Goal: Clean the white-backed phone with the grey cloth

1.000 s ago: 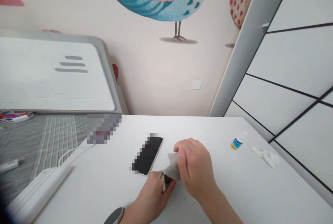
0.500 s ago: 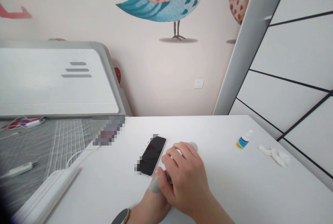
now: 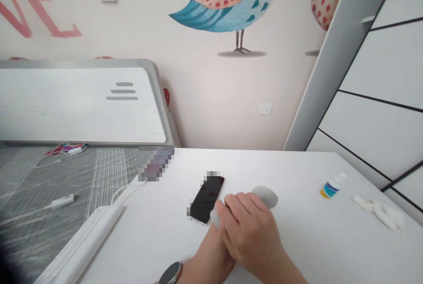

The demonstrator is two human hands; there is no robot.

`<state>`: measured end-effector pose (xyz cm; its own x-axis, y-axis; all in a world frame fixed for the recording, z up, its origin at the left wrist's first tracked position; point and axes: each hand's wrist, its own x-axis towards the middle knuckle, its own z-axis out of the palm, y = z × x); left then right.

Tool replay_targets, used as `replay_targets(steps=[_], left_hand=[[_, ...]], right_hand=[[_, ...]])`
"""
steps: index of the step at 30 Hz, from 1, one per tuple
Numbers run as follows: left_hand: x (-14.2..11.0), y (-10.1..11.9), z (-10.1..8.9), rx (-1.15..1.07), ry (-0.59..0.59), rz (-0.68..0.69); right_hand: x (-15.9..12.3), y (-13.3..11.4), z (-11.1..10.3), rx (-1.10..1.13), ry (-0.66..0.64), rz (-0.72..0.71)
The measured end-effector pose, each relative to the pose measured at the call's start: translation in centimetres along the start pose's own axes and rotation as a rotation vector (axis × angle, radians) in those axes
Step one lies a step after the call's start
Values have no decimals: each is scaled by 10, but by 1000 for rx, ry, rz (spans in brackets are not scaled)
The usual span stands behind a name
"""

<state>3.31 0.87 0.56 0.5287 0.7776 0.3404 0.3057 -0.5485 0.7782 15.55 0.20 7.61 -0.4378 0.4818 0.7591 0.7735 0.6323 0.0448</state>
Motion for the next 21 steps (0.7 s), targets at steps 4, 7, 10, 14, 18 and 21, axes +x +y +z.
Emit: replay_targets(steps=[4,7,10,14,18,21], left_hand=[[0,0,-2,9,-31,-1],[1,1,-5,39,-88,-64],[4,2,-9,55,-148,-120],[9,4,-11,-22,-163,-113],[10,4,-10,32,-186,-174],[10,4,-8,55,-181,-175]], right_hand=[[-3,15,-3,1,42,146],[-12,27,-5,44,124,192],[-29,46,-4,158,183,501],[-60,82,2,184,107,834],[-81,104,9,176,-63,865],[-82,97,11,180,-150,817]])
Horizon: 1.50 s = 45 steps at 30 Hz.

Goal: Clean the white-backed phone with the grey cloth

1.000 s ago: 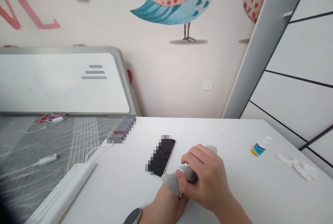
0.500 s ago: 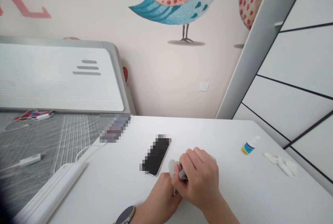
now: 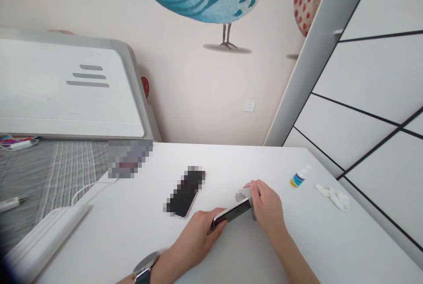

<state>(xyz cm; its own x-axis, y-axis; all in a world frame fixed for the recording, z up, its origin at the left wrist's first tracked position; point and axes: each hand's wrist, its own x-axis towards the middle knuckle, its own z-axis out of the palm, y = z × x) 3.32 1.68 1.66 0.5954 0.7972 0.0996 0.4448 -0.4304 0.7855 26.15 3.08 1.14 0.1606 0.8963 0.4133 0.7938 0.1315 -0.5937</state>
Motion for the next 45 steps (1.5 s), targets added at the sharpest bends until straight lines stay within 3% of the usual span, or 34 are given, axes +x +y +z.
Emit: replay_targets(steps=[7,10,14,18,22,25,27,32,34,37,42,45], left_hand=[[1,-3,4,8,7,4],[1,-5,5,25,8,-5],[1,-4,3,23,-1,-12],[1,-3,3,42,3,-20],[2,-6,5,50,15,28],[2,-10,5,57,-11,75],[2,-11,5,62,-17,73],[0,-8,6,85,30,-16],[1,-8,7,88,35,-16],[1,-8,9,90,41,-27],[-2,-9,15,66,36,-7],[-3,-8,13,53,29,-7]], right_hand=[[-38,-59,17,-122,-109,-336],[-46,-67,14,-34,-188,-442],[-30,-38,-10,33,-158,-394],[-14,-6,-21,-162,-124,-370],[-29,-26,-5,-262,-136,-444],[-42,-48,5,-239,-252,-551],[-40,-45,3,-247,-270,-546],[-13,5,-19,-412,-73,-356],[-8,9,-21,-446,-18,-362],[-17,-19,-8,-376,-28,-414],[-52,-83,26,-165,-159,-524],[-49,-77,22,-137,-203,-574]])
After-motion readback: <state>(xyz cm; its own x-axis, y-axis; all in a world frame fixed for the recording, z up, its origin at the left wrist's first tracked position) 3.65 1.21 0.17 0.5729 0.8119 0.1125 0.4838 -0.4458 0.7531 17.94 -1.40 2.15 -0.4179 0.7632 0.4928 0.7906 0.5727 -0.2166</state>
